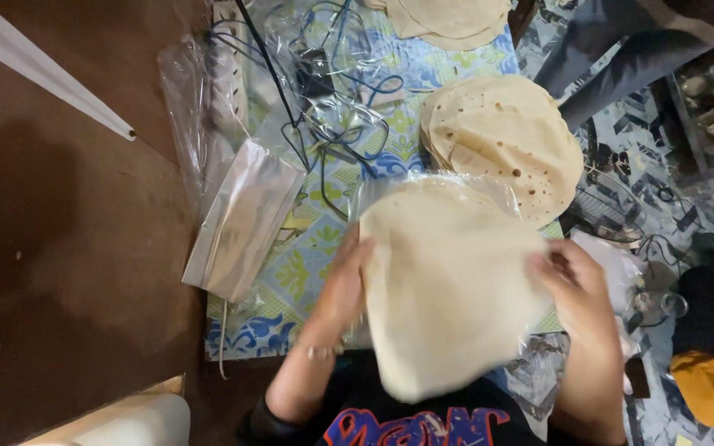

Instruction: The person packs flatbreads into plastic bags by hand, stacking multiple breads into each bag and setting them on the table.

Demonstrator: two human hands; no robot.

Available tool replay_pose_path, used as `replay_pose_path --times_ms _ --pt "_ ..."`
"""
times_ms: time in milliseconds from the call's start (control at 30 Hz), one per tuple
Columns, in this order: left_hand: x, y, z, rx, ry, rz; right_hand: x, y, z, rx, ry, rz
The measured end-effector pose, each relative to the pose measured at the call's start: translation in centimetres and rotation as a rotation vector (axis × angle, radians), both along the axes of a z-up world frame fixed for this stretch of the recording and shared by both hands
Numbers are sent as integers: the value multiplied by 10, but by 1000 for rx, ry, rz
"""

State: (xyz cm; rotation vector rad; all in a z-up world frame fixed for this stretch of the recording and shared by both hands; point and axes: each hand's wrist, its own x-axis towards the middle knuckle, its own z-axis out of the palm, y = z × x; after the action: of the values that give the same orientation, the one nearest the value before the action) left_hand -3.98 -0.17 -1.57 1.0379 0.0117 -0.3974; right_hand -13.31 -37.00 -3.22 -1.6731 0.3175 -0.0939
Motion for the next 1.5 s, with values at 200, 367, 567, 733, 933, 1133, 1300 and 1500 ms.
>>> replay_pose_path --times_ms 200,367,567,733,933,1133,1300,1500 --pt "3 3 -14 685 -330 94 26 26 -18 -347 82 -60" --pt "-3 3 -4 781 -297 150 14 51 19 -451 74 -247" --pt "-7 15 -14 732 -235 135 11 47 -1 -658 49 -205" --pt "-9 23 -14 752 -247 122 5 55 -6 -667 30 -219" --pt "47 81 -100 1303 -413 403 6 54 0 -798 33 -188" --pt "96 140 -183 1816 -584 551 -6 37 -11 -789 -75 -228" --pt "95 149 -220 2077 -510 357 -13 40 -16 -607 -115 -221" --pt "88 140 -171 1974 -544 579 -10 46 -3 -544 -205 -211"
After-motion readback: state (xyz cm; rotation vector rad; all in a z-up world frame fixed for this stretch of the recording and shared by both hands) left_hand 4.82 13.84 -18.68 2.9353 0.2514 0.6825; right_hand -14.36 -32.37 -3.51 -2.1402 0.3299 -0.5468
